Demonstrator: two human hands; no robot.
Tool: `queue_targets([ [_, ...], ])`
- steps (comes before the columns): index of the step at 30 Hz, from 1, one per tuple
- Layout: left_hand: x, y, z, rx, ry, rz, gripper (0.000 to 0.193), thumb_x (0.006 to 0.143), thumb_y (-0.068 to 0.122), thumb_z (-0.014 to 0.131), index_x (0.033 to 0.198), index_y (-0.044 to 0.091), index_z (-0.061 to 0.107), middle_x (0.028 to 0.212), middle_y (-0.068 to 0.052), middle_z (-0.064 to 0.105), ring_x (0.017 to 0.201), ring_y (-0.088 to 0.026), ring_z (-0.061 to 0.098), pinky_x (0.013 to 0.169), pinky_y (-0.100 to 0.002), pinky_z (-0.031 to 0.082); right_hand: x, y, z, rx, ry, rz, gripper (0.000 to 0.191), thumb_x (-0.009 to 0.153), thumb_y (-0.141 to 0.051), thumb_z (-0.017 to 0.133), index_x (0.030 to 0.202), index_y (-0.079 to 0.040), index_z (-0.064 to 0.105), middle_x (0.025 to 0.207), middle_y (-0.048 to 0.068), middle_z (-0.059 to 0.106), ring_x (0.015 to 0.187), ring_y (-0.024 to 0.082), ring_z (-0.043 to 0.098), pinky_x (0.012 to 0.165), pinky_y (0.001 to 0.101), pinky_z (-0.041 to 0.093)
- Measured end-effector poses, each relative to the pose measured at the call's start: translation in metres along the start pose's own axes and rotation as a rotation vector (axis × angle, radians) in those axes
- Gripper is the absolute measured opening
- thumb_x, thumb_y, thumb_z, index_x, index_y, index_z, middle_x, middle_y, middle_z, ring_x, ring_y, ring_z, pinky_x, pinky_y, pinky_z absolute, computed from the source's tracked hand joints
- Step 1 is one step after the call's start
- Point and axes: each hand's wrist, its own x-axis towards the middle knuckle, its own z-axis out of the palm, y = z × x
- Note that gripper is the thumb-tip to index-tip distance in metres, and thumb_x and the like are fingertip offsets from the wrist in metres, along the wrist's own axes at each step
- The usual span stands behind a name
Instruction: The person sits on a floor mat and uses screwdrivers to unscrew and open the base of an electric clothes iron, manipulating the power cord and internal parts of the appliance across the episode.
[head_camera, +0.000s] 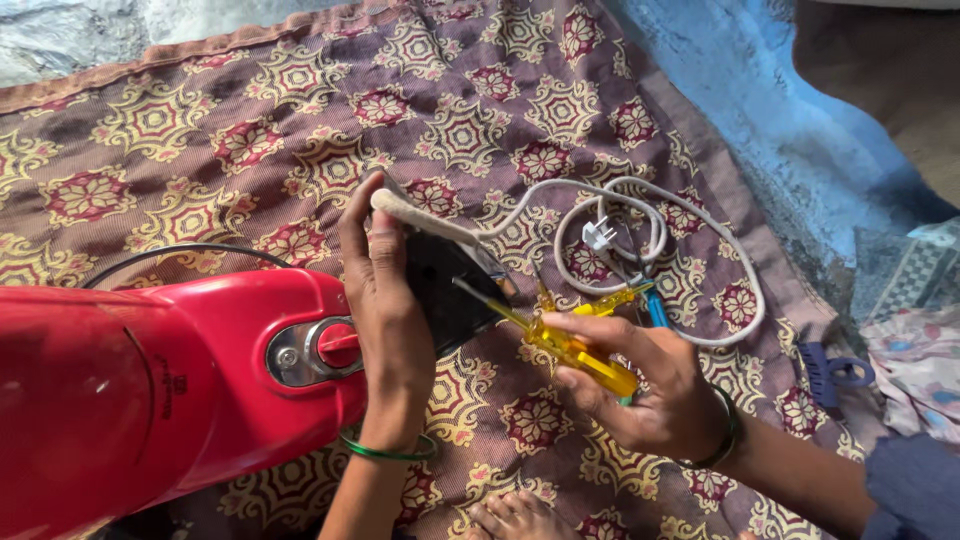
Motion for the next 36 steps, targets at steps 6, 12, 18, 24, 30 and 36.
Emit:
queue_targets([
  [6, 0.006, -0.016, -0.004, 0.063, -0.007, 0.031, 0.042, 0.112, 0.034, 0.044, 0.135, 0.004, 0.06, 0.119, -0.005, 0.061, 0.108, -0.013, 0.055, 0.1, -0.026, 0.045, -0.004, -0.004, -0.008, -0.103, -0.031, 0.007, 0.048, 0.088, -0.016, 0.079, 0.132, -0.005, 0.065, 0.098, 0.007, 0.079, 0.07, 0.015, 0.075, 0.061, 0.0285, 0.057],
  [12, 0.015, -0.023, -0.006, 0.005, -0.002, 0.014, 0.042, 0.111, 0.033, 0.044, 0.134, 0.003, 0.061, 0.116, -0.004, 0.063, 0.106, -0.012, 0.055, 0.097, -0.026, 0.045, -0.002, -0.012, -0.007, -0.074, 0.075, -0.103, 0.038, 0.092, -0.019, 0.083, 0.122, -0.007, 0.063, 0.102, 0.003, 0.077, 0.082, 0.014, 0.079, 0.071, 0.0272, 0.062],
  [18, 0.016, -0.029, -0.009, -0.007, 0.019, 0.003, 0.039, 0.112, 0.033, 0.046, 0.132, 0.002, 0.061, 0.112, -0.003, 0.061, 0.102, -0.011, 0.053, 0.093, -0.026, 0.045, 0.017, -0.014, -0.011, 0.05, 0.002, -0.404, 0.044, 0.095, 0.0, 0.066, 0.133, 0.003, 0.045, 0.114, 0.022, 0.07, 0.09, 0.03, 0.074, 0.077, 0.0377, 0.061],
  [24, 0.016, -0.031, -0.013, -0.018, 0.03, 0.019, 0.039, 0.111, 0.034, 0.046, 0.131, 0.003, 0.061, 0.112, -0.001, 0.062, 0.101, -0.009, 0.054, 0.093, -0.024, 0.045, 0.026, -0.014, -0.005, -0.142, -0.071, -0.463, 0.047, 0.1, -0.013, 0.075, 0.137, 0.001, 0.05, 0.092, 0.009, 0.068, 0.081, 0.028, 0.073, 0.068, 0.0398, 0.058],
  [30, 0.015, -0.031, -0.017, -0.017, 0.06, 0.019, 0.039, 0.112, 0.034, 0.045, 0.129, 0.003, 0.061, 0.107, -0.001, 0.061, 0.097, -0.01, 0.053, 0.089, -0.025, 0.045, 0.03, -0.019, 0.002, -0.222, -0.059, -0.517, 0.048, 0.099, -0.02, 0.077, 0.134, -0.001, 0.051, 0.091, 0.01, 0.069, 0.078, 0.028, 0.071, 0.065, 0.0403, 0.057],
  [36, 0.016, -0.03, -0.017, -0.029, 0.074, 0.024, 0.04, 0.112, 0.035, 0.045, 0.128, 0.003, 0.061, 0.106, -0.002, 0.062, 0.097, -0.01, 0.054, 0.089, -0.025, 0.045, 0.043, -0.03, 0.005, -0.269, -0.076, -0.551, 0.046, 0.1, -0.022, 0.076, 0.133, -0.002, 0.052, 0.087, 0.005, 0.068, 0.081, 0.027, 0.073, 0.064, 0.0391, 0.057],
])
